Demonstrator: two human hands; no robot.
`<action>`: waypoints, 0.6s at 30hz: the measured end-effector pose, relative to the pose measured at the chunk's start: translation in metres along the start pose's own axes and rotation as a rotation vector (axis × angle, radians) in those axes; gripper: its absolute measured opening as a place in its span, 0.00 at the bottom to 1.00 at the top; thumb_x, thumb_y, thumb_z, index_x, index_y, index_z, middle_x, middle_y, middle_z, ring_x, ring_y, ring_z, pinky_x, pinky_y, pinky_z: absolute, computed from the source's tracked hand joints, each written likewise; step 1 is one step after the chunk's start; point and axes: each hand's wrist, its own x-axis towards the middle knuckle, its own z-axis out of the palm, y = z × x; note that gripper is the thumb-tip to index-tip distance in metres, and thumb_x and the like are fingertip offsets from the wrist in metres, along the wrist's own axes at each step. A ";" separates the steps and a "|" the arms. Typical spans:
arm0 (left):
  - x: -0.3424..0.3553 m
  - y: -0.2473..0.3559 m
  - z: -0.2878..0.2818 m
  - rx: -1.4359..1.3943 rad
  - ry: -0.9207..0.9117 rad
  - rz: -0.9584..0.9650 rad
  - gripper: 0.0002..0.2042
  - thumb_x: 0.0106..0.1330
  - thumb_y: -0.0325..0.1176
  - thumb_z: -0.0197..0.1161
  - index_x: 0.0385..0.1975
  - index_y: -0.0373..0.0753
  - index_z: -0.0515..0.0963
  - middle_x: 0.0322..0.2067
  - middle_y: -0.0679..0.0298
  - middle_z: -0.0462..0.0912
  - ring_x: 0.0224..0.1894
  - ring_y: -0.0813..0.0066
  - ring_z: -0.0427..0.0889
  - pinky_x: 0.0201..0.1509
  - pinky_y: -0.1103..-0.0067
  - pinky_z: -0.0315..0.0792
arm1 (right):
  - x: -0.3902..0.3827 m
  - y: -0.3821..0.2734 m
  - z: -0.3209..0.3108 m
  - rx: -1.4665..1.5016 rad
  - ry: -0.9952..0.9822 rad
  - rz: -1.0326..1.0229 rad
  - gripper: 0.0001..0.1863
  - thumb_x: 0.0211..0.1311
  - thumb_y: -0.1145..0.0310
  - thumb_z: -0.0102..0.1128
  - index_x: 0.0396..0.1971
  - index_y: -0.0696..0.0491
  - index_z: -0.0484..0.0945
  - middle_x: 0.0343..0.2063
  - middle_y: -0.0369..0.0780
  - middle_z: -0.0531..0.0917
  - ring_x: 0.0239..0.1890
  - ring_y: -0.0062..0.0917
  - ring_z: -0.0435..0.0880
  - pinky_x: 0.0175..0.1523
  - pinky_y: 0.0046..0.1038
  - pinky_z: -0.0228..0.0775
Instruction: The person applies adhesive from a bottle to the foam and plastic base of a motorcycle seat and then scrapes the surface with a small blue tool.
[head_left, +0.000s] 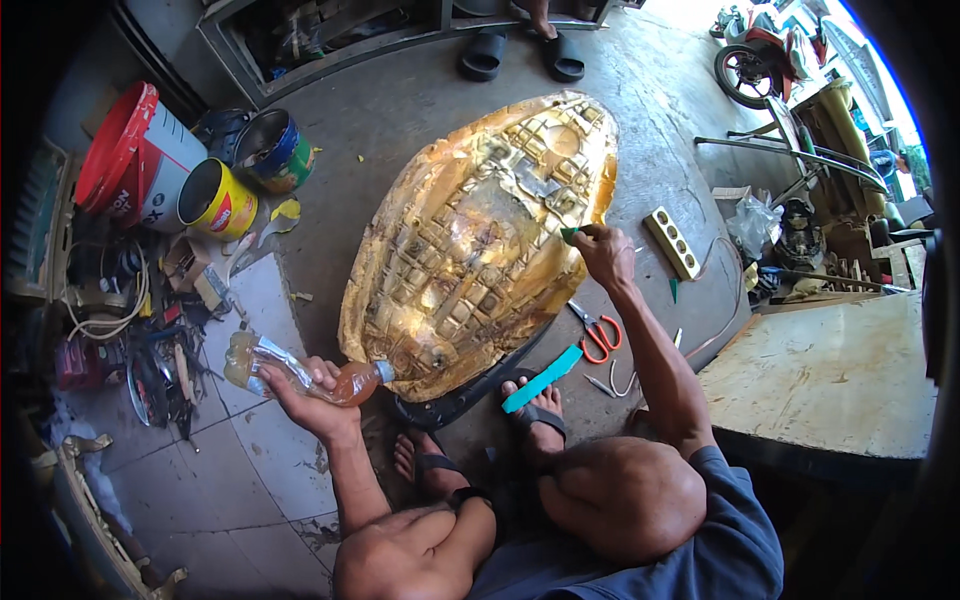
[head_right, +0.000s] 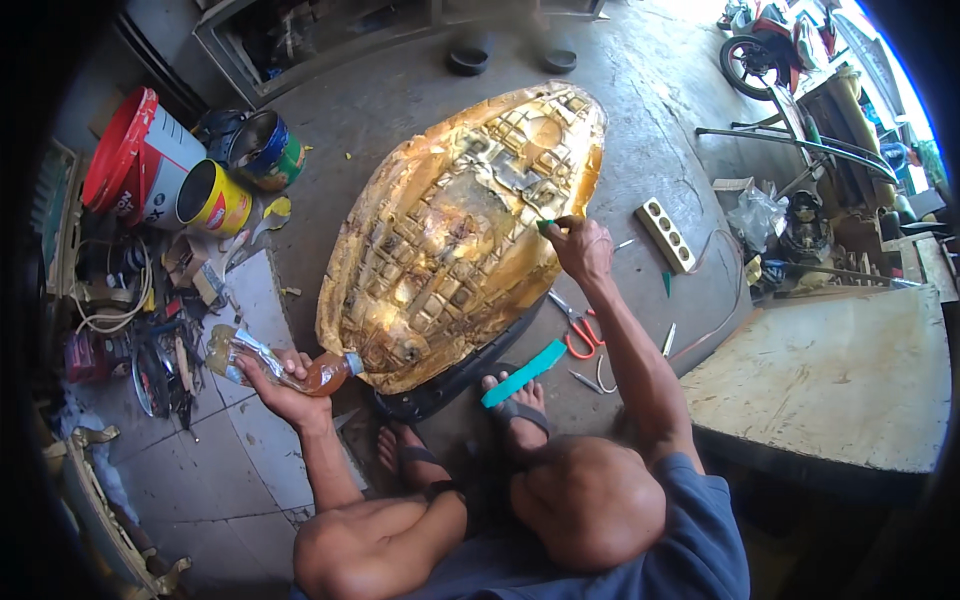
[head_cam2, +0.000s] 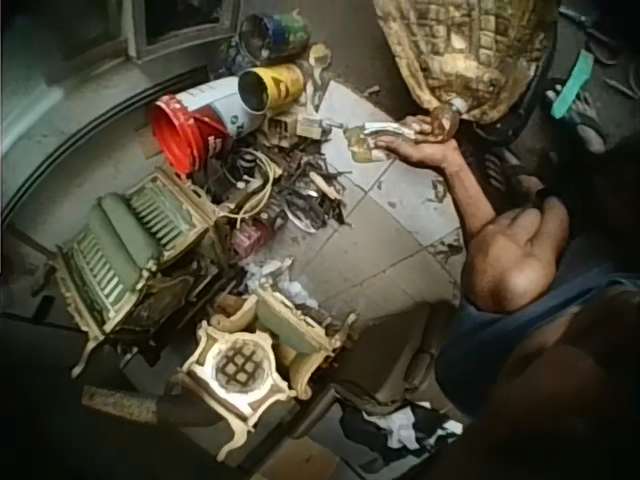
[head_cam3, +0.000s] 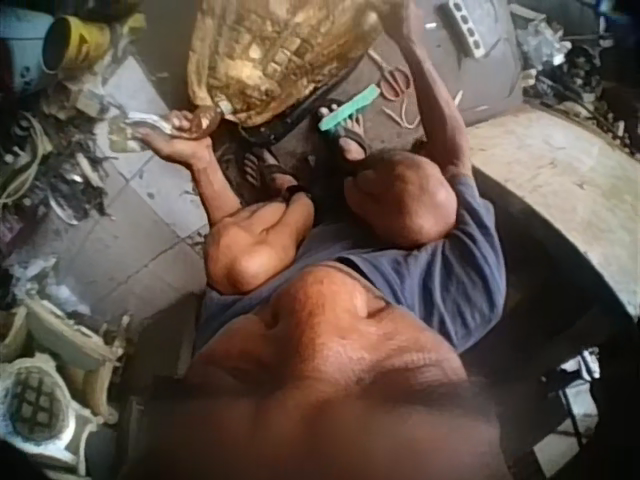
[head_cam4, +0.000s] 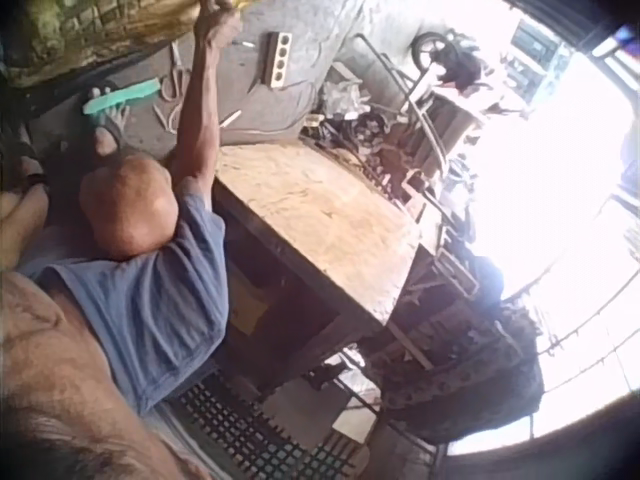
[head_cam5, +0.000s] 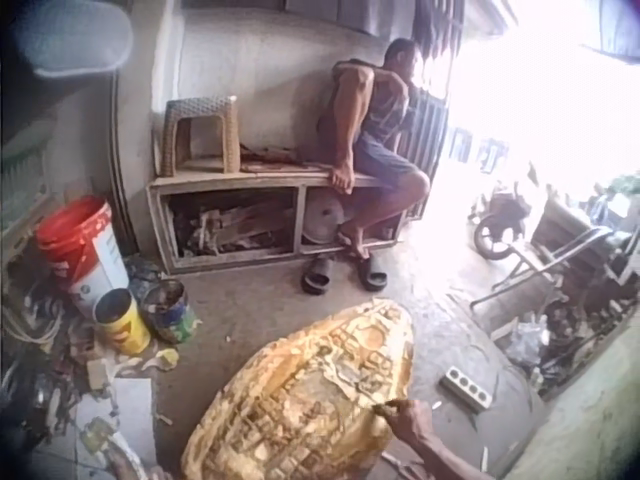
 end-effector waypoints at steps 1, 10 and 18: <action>0.000 -0.003 0.005 -0.002 -0.008 -0.010 0.19 0.73 0.59 0.47 0.40 0.47 0.66 0.14 0.72 0.63 0.16 0.85 0.63 0.22 0.84 0.61 | -0.003 0.008 -0.001 -0.120 -0.027 -0.050 0.13 0.56 0.57 0.67 0.36 0.48 0.88 0.21 0.43 0.86 0.20 0.30 0.85 0.28 0.31 0.76; -0.002 0.001 0.007 0.024 -0.030 -0.038 0.22 0.72 0.60 0.49 0.38 0.45 0.67 0.14 0.72 0.64 0.16 0.85 0.63 0.23 0.86 0.60 | -0.042 -0.021 -0.003 0.335 -0.059 -0.209 0.14 0.60 0.61 0.65 0.40 0.53 0.87 0.20 0.45 0.83 0.28 0.26 0.83 0.32 0.29 0.74; -0.011 0.006 0.017 0.033 0.072 -0.069 0.19 0.73 0.58 0.49 0.34 0.47 0.66 0.14 0.72 0.64 0.15 0.86 0.62 0.21 0.85 0.58 | 0.102 0.005 -0.227 0.197 0.813 -0.003 0.21 0.59 0.51 0.60 0.48 0.44 0.85 0.66 0.59 0.63 0.70 0.46 0.61 0.66 0.33 0.62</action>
